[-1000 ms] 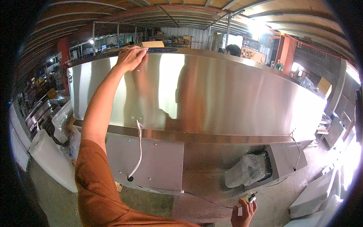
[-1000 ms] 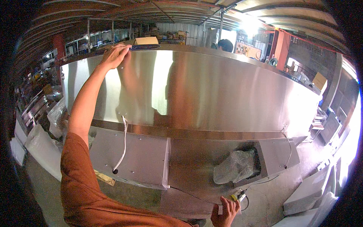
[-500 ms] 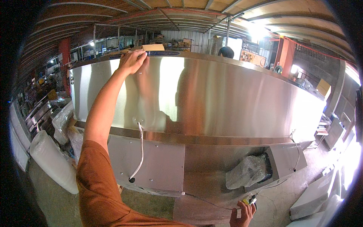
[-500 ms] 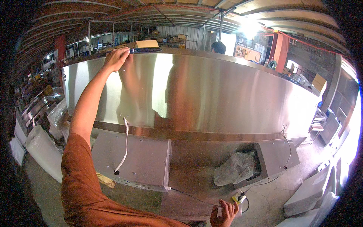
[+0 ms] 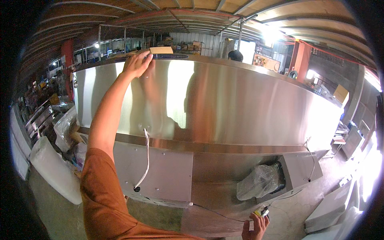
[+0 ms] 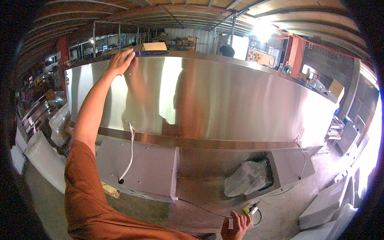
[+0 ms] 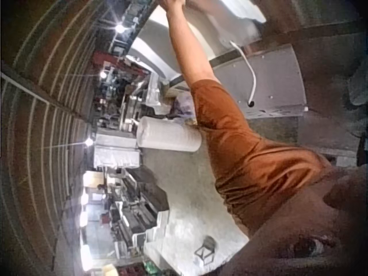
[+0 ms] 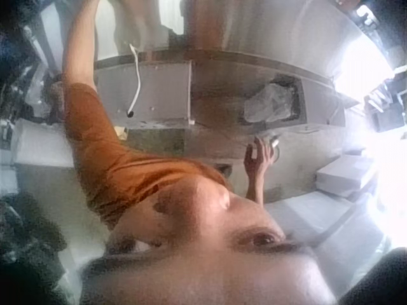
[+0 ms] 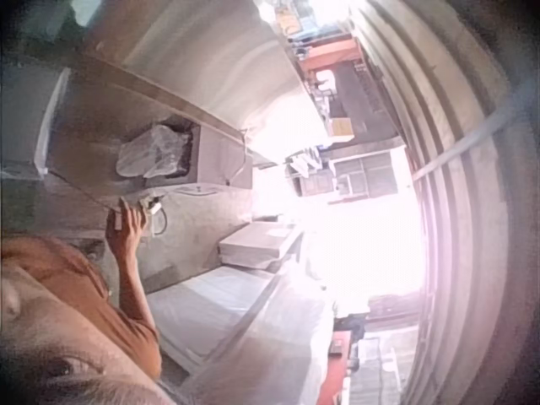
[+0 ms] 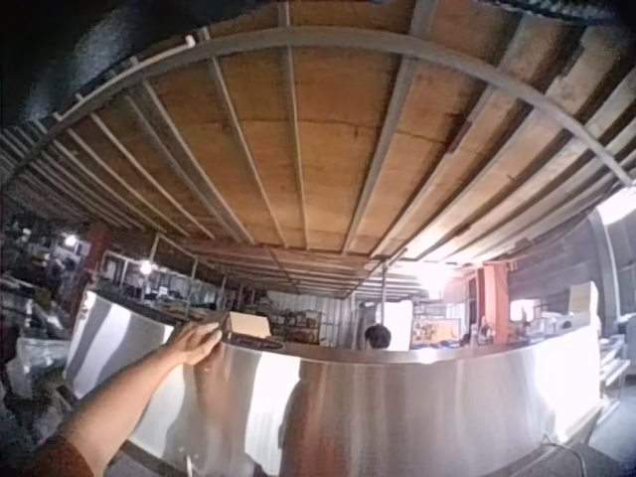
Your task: The person unpacks bubble wrap from a wooden crate, places it into a stainless steel unit, and then connects a power cord to a power strip. The person also wipes the top surface of the unit with a cloth.
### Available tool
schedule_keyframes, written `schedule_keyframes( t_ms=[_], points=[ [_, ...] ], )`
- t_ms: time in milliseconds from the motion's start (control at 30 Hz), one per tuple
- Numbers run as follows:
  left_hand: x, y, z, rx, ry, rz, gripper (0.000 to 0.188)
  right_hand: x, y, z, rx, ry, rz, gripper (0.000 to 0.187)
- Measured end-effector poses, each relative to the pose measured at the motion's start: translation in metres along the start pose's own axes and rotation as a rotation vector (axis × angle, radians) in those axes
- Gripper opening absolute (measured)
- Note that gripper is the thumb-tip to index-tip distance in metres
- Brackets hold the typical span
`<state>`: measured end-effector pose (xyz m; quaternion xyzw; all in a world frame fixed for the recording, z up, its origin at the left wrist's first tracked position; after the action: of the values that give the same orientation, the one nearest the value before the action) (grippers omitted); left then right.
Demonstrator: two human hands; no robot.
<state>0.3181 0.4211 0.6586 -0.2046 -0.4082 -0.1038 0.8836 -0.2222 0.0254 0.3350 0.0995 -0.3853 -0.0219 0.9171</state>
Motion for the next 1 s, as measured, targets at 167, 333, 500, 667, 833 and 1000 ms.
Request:
schedule_keyframes(
  t_ms=[167,333,500,667,833,1000],
  points=[
    [-0.002,-0.006,0.001,0.082,-0.016,-0.015,0.070,0.000,-0.001,-0.003,0.045,0.009,0.011,0.026],
    [0.000,0.003,-0.004,0.088,-0.038,-0.035,0.071,-0.005,-0.005,-0.005,0.060,-0.003,0.002,0.026],
    [0.002,-0.001,-0.003,-0.044,-0.054,0.044,0.081,-0.010,-0.009,-0.008,0.015,-0.017,-0.045,0.030],
    [-0.001,-0.004,0.005,0.035,-0.021,0.129,0.082,-0.007,-0.022,0.001,0.014,-0.034,-0.072,0.035],
    [0.001,-0.006,0.009,-0.118,0.014,0.263,0.078,-0.006,-0.050,0.019,0.044,-0.011,-0.039,0.040],
    [-0.074,-0.150,0.031,-0.627,-0.205,-0.239,0.049,-0.017,-0.094,0.044,0.026,-0.070,-0.042,0.049]
  ],
)
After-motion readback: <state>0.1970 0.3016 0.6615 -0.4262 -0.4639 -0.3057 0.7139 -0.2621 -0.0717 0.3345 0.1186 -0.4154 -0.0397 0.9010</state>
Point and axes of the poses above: each hand's wrist, its own x-axis towards the middle knuckle, its own z-axis out of the back of the hand, y = z × x, the point moved 1 cm from there along x, towards the middle knuckle, and after that the axes turned 9 degrees about z, right-handed, at the moved point
